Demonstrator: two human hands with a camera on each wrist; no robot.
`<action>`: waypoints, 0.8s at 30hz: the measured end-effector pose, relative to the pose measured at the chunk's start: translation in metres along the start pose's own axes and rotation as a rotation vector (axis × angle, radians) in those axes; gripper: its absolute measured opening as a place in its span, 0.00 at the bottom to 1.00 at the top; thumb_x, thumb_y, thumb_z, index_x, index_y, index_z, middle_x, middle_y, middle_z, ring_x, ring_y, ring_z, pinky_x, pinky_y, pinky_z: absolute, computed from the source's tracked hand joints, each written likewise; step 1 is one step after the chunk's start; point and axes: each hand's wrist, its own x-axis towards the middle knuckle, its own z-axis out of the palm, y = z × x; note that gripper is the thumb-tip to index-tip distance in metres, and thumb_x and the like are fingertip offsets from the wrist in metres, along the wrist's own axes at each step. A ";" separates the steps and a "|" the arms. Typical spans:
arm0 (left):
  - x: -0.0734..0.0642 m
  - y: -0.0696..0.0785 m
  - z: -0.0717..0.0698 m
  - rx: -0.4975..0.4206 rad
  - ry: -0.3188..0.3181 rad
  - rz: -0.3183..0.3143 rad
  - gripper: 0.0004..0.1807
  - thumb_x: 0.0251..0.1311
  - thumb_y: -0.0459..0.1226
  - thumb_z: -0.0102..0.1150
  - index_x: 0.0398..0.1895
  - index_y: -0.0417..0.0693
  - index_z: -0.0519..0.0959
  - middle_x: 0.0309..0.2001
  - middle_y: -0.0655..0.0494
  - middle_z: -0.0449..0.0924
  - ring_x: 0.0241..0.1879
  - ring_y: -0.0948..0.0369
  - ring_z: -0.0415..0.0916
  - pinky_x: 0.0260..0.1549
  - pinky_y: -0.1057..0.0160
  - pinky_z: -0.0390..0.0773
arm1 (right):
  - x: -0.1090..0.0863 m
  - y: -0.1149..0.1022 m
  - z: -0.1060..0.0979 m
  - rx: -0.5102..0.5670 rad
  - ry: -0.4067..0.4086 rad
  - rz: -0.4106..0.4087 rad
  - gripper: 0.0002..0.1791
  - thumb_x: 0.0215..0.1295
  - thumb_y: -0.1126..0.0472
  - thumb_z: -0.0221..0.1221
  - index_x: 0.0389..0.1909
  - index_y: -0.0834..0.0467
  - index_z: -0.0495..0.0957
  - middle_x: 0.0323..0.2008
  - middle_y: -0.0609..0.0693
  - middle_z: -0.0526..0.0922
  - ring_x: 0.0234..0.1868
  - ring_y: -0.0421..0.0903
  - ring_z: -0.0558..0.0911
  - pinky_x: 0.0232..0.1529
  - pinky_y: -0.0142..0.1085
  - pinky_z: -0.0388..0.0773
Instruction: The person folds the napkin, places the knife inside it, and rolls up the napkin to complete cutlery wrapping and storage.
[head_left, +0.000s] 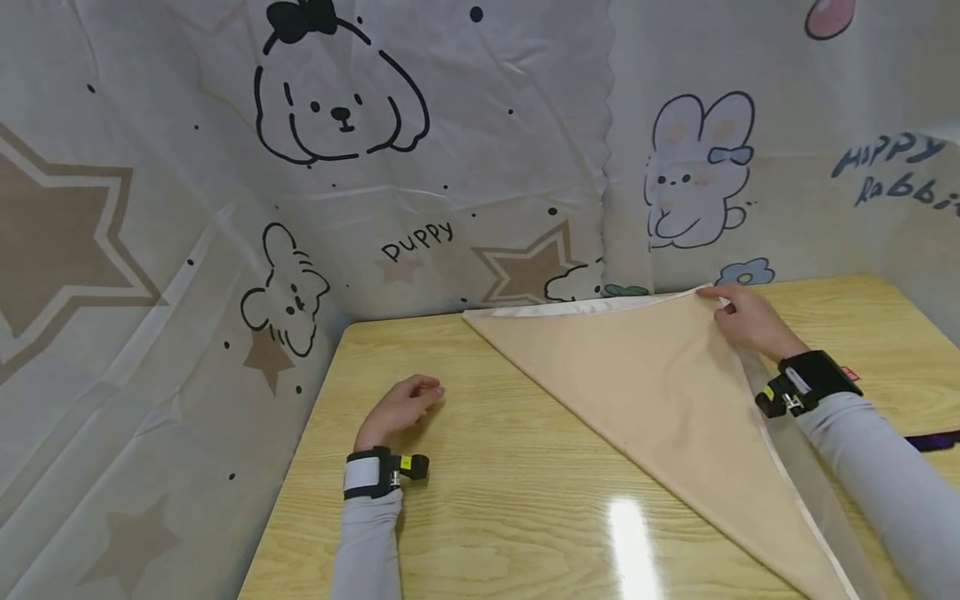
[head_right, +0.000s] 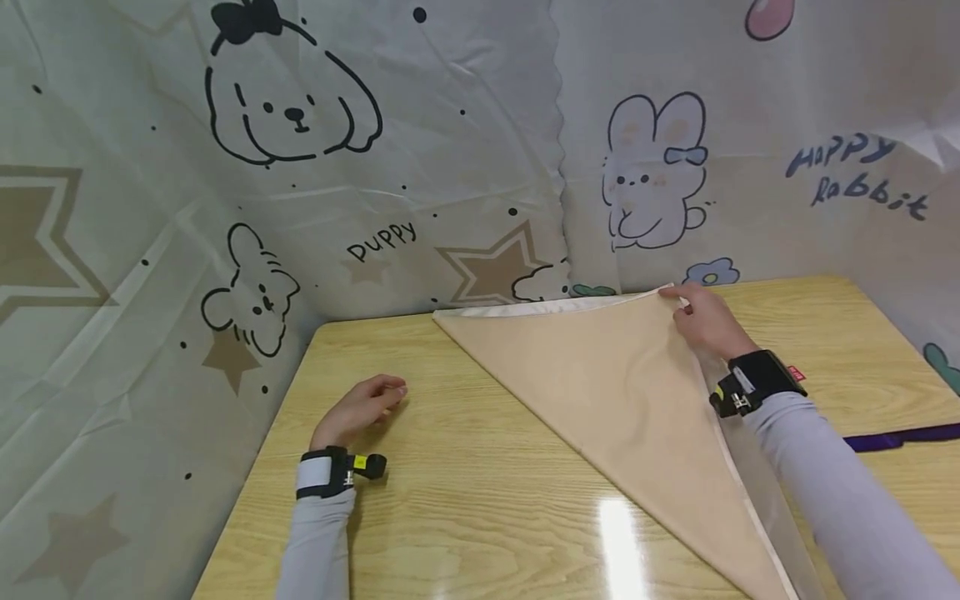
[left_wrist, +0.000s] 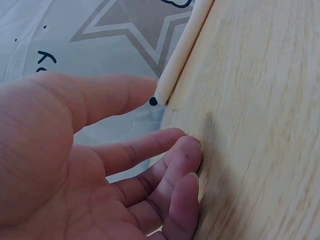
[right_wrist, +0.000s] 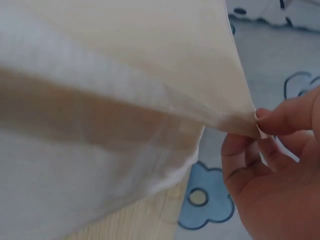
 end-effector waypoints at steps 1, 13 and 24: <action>0.000 0.000 0.000 0.002 0.003 -0.001 0.26 0.69 0.49 0.51 0.63 0.43 0.72 0.52 0.46 0.76 0.44 0.54 0.74 0.44 0.55 0.75 | 0.002 0.003 -0.002 0.015 -0.024 0.009 0.26 0.66 0.73 0.42 0.66 0.71 0.66 0.63 0.73 0.64 0.48 0.63 0.70 0.43 0.54 0.72; -0.001 0.001 0.001 0.017 0.001 0.009 0.25 0.69 0.47 0.52 0.63 0.42 0.72 0.49 0.46 0.76 0.39 0.55 0.74 0.37 0.60 0.75 | 0.019 0.039 -0.004 0.048 -0.171 0.084 0.35 0.57 0.78 0.36 0.71 0.71 0.57 0.69 0.77 0.51 0.69 0.71 0.48 0.64 0.66 0.52; 0.000 0.002 0.001 0.048 0.012 0.005 0.25 0.69 0.48 0.52 0.63 0.44 0.72 0.52 0.45 0.75 0.43 0.54 0.72 0.42 0.55 0.75 | 0.026 0.044 0.007 -0.068 -0.063 0.057 0.30 0.55 0.77 0.40 0.63 0.76 0.66 0.61 0.80 0.62 0.63 0.74 0.57 0.62 0.66 0.55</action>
